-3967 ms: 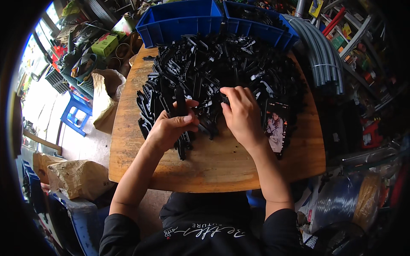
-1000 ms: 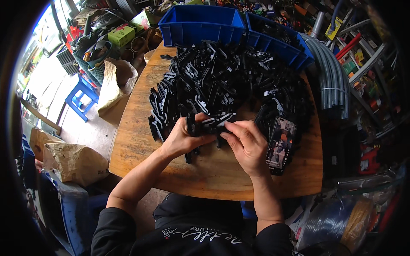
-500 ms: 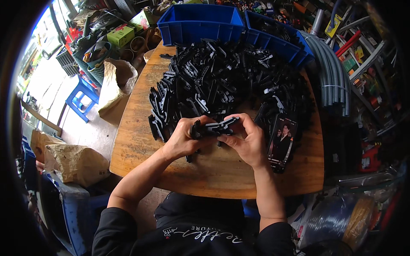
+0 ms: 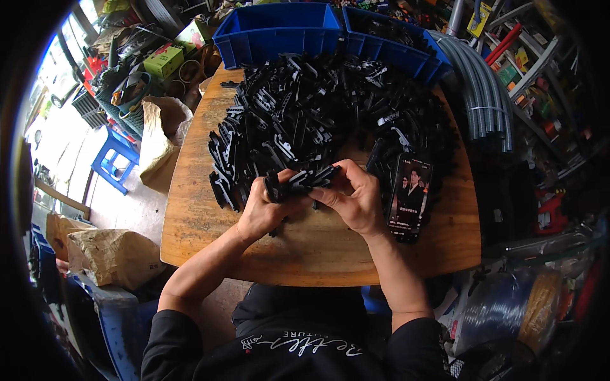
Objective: Assembling and inspecting small black plastic components at a manufacturing workbench.
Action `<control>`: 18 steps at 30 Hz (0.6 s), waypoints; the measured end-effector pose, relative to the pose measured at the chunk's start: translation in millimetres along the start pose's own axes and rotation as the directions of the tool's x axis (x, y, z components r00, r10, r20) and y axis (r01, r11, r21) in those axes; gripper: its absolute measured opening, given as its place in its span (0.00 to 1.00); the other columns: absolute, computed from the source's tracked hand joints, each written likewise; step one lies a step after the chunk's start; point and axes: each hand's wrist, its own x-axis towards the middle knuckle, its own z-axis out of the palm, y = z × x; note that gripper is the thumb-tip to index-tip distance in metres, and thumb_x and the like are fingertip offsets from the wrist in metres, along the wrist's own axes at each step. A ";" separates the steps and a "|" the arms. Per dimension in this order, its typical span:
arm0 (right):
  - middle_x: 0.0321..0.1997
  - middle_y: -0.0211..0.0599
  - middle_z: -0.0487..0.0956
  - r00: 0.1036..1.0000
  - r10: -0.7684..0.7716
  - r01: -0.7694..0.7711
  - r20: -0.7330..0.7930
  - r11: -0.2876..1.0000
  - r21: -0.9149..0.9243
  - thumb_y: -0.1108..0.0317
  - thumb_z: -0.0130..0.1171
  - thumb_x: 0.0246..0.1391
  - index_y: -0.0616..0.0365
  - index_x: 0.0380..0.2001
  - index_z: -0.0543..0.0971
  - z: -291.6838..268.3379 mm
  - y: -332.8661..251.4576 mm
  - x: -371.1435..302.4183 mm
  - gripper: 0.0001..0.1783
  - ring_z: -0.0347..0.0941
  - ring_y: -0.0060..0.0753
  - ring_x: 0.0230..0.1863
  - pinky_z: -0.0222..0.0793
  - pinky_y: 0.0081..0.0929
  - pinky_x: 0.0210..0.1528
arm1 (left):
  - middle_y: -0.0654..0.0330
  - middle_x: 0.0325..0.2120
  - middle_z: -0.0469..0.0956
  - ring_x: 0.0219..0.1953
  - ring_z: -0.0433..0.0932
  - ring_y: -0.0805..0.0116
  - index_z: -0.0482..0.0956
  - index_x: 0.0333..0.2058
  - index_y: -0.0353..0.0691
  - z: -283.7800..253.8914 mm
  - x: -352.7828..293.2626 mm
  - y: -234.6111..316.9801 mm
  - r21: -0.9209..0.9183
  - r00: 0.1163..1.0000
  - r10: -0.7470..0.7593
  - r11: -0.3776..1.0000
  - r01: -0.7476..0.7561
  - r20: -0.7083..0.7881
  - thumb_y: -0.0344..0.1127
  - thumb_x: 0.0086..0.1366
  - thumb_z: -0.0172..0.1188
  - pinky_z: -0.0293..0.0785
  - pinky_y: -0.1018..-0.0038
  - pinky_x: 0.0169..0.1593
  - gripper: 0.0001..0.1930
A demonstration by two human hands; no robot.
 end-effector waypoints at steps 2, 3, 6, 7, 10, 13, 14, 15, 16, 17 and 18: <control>0.25 0.23 0.73 1.000 0.024 -0.025 0.019 0.999 0.029 0.68 0.68 0.45 0.61 0.31 0.72 -1.2 -0.9 -0.5 0.15 0.64 0.10 0.26 0.60 0.10 0.28 | 0.63 0.16 0.72 0.19 0.67 0.78 0.77 0.29 0.35 2.2 -0.7 -0.6 -0.029 1.000 -0.016 0.999 0.015 -0.024 0.31 0.51 0.65 0.65 0.77 0.25 0.09; 0.25 0.23 0.73 1.000 0.028 -0.029 0.009 0.999 0.028 0.68 0.68 0.45 0.61 0.31 0.72 0.4 -1.5 0.4 0.15 0.64 0.10 0.26 0.60 0.10 0.28 | 0.65 0.15 0.70 0.18 0.65 0.80 0.76 0.29 0.36 3.9 -0.7 -6.9 -0.090 0.999 -0.018 0.996 0.014 -0.041 0.31 0.51 0.65 0.64 0.77 0.24 0.09; 0.25 0.23 0.73 0.999 0.021 -0.023 0.027 0.996 0.089 0.71 0.67 0.46 0.61 0.31 0.72 -0.4 1.4 0.1 0.13 0.64 0.10 0.26 0.60 0.10 0.29 | 0.69 0.14 0.68 0.18 0.63 0.82 0.76 0.28 0.37 4.3 -0.8 -5.9 -0.094 0.996 -0.083 0.992 0.079 -0.041 0.31 0.50 0.66 0.62 0.79 0.23 0.09; 0.25 0.23 0.73 0.999 0.026 -0.028 0.022 0.995 0.091 0.71 0.67 0.46 0.61 0.31 0.72 0.9 -0.4 -0.4 0.13 0.64 0.10 0.26 0.60 0.10 0.29 | 0.69 0.14 0.69 0.18 0.64 0.82 0.76 0.28 0.37 4.9 -2.4 -3.2 -0.110 0.995 -0.075 0.992 0.068 -0.058 0.31 0.50 0.66 0.62 0.79 0.23 0.09; 0.25 0.24 0.73 1.000 -0.016 0.017 -0.009 0.991 0.133 0.70 0.65 0.48 0.60 0.31 0.71 5.1 -2.6 0.1 0.12 0.65 0.10 0.26 0.60 0.10 0.29 | 0.69 0.15 0.69 0.19 0.64 0.82 0.76 0.29 0.37 4.5 0.0 3.3 -0.054 0.998 -0.051 0.997 0.048 -0.043 0.31 0.51 0.66 0.63 0.79 0.23 0.09; 0.25 0.24 0.73 0.999 -0.025 0.028 -0.040 0.997 0.075 0.69 0.64 0.49 0.60 0.31 0.70 10.4 -4.1 -0.6 0.12 0.64 0.10 0.26 0.60 0.10 0.29 | 0.68 0.15 0.70 0.19 0.64 0.83 0.76 0.31 0.37 4.2 1.3 4.3 -0.001 0.997 -0.008 1.000 0.008 -0.071 0.31 0.51 0.65 0.63 0.80 0.24 0.09; 0.24 0.25 0.74 0.997 -0.058 0.063 -0.044 0.992 0.111 0.68 0.65 0.48 0.62 0.32 0.72 10.3 -2.5 0.9 0.13 0.64 0.09 0.24 0.61 0.12 0.26 | 0.69 0.16 0.70 0.19 0.64 0.83 0.76 0.31 0.37 0.2 2.1 1.2 -0.064 0.999 -0.027 0.998 0.024 -0.034 0.31 0.52 0.65 0.63 0.80 0.24 0.09; 0.24 0.25 0.74 0.997 -0.064 0.068 -0.042 0.992 0.109 0.68 0.65 0.48 0.62 0.32 0.72 8.6 1.3 1.2 0.13 0.64 0.09 0.24 0.61 0.12 0.26 | 0.70 0.16 0.71 0.20 0.64 0.84 0.76 0.32 0.37 -2.1 3.3 -2.1 -0.126 0.999 -0.041 0.991 0.042 0.005 0.31 0.53 0.65 0.63 0.81 0.24 0.09; 0.24 0.24 0.74 0.999 -0.046 0.047 -0.025 0.998 0.031 0.67 0.65 0.49 0.62 0.33 0.73 6.4 5.9 1.5 0.14 0.63 0.09 0.24 0.61 0.11 0.26 | 0.71 0.16 0.70 0.20 0.63 0.85 0.76 0.32 0.37 -2.4 4.8 -6.0 -0.143 0.999 -0.043 0.989 0.043 -0.001 0.32 0.54 0.65 0.62 0.81 0.23 0.09; 0.24 0.22 0.73 1.000 -0.028 0.027 -0.009 0.999 -0.047 0.67 0.65 0.49 0.63 0.35 0.73 5.1 8.0 2.2 0.14 0.63 0.09 0.24 0.60 0.11 0.27 | 0.71 0.16 0.70 0.20 0.63 0.85 0.76 0.32 0.37 -3.1 4.5 -6.4 -0.141 0.999 -0.034 0.989 0.033 -0.008 0.32 0.54 0.65 0.62 0.81 0.23 0.09; 0.24 0.21 0.73 1.000 0.021 -0.022 0.012 0.996 0.083 0.63 0.62 0.52 0.63 0.37 0.74 4.8 8.1 3.2 0.15 0.62 0.09 0.25 0.59 0.11 0.27 | 0.72 0.21 0.72 0.24 0.65 0.85 0.76 0.33 0.37 -3.2 3.6 -5.4 -0.146 0.993 -0.118 0.982 0.119 0.014 0.30 0.54 0.65 0.63 0.83 0.28 0.09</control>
